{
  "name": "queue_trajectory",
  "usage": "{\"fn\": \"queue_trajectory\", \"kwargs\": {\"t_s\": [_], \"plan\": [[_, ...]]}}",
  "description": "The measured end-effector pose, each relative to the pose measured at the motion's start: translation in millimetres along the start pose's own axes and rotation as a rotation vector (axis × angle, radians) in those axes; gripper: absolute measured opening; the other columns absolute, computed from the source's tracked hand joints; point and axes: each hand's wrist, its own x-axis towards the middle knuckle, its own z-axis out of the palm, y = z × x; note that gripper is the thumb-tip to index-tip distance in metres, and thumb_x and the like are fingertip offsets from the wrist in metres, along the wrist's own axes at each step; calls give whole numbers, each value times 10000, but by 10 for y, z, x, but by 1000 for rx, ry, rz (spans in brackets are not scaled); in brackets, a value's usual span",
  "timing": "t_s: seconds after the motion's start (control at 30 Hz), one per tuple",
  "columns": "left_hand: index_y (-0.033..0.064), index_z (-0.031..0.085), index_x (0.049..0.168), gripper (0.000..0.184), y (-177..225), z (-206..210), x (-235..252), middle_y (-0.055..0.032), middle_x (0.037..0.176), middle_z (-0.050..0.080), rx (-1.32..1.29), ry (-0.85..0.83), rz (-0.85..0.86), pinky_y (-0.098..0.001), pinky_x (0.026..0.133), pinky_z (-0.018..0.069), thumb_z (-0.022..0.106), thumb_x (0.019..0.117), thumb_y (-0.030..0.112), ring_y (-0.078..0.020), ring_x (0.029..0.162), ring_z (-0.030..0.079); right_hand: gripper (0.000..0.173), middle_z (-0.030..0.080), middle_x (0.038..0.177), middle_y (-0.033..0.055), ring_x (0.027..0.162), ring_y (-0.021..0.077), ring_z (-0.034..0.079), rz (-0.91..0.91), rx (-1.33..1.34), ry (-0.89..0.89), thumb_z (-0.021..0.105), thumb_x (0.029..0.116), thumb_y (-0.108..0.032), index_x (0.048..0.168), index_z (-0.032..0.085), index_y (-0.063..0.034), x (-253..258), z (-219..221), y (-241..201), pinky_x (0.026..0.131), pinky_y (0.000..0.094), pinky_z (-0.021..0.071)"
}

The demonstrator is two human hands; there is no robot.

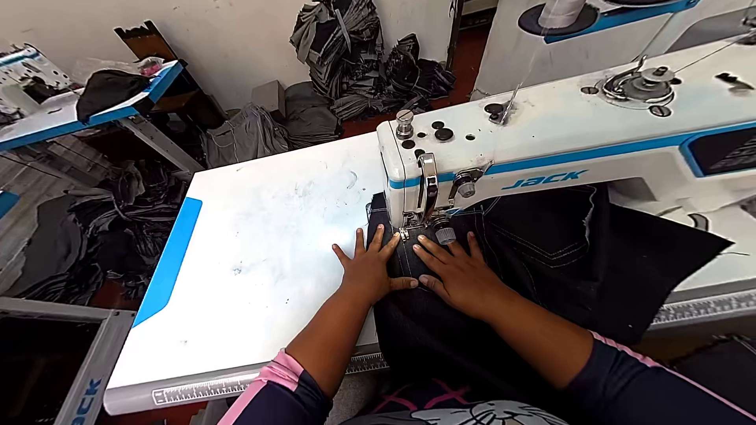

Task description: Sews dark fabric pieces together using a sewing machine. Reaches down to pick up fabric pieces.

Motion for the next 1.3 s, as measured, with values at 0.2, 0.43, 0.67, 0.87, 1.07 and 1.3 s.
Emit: {"fn": "queue_trajectory", "kwargs": {"t_s": [0.2, 0.43, 0.67, 0.87, 1.07, 1.3], "plan": [[297, 320, 1619, 955, -28, -174, 232, 17, 1742, 69, 67, 29, -6, -839, 1091, -29, 635, 837, 746, -397, 1588, -36, 545, 388, 1646, 20, 1588, 344, 136, -5, 35, 63, 321, 1105, -448, 1603, 377, -234, 246, -67, 102, 1192, 736, -14], [259, 372, 1598, 945, -71, -299, 469, -12, 1741, 78, 91, 62, -19, -826, 1104, -38, 602, 841, 775, -391, 1590, -37, 519, 520, 1529, 104, 1542, 351, 270, 29, 75, 5, 356, 1103, -433, 1491, 541, -143, 509, -247, 184, 1229, 674, 2], [283, 327, 1618, 985, -139, -309, 582, -33, 1740, 91, 70, 143, -9, -813, 1115, -49, 633, 819, 771, -388, 1592, -16, 500, 630, 1375, 192, 1453, 398, 416, 24, 98, 35, 424, 1092, -404, 1260, 687, -13, 595, -302, 223, 1222, 674, 75], [56, 706, 1258, 663, 108, 79, -124, -167, 1373, 636, -13, 338, 314, -623, 1130, 388, 691, 891, 608, -372, 1354, 537, 493, 624, 1387, 192, 1452, 393, 417, 30, 115, 41, 430, 1088, -398, 1260, 690, -16, 592, -324, 207, 1224, 671, 86], [116, 728, 818, 32, -259, 650, -644, -37, 837, 711, 157, 589, 946, -528, 959, 544, 709, 803, 95, -252, 855, 715, 454, 640, 1302, 233, 1305, 391, 551, 135, -10, -115, 554, 1038, -378, 1241, 665, 13, 618, -826, 142, 1076, 604, 399], [3, 733, 1191, 355, -510, -179, -737, -170, 1290, 694, 98, 211, 255, -514, 1232, 291, 455, 982, -68, -322, 1322, 593, 609, 206, 1706, 138, 1576, 427, 99, -26, -122, -173, 309, 1107, -439, 1647, 232, -169, 110, -351, -9, 1167, 767, 72]]}}
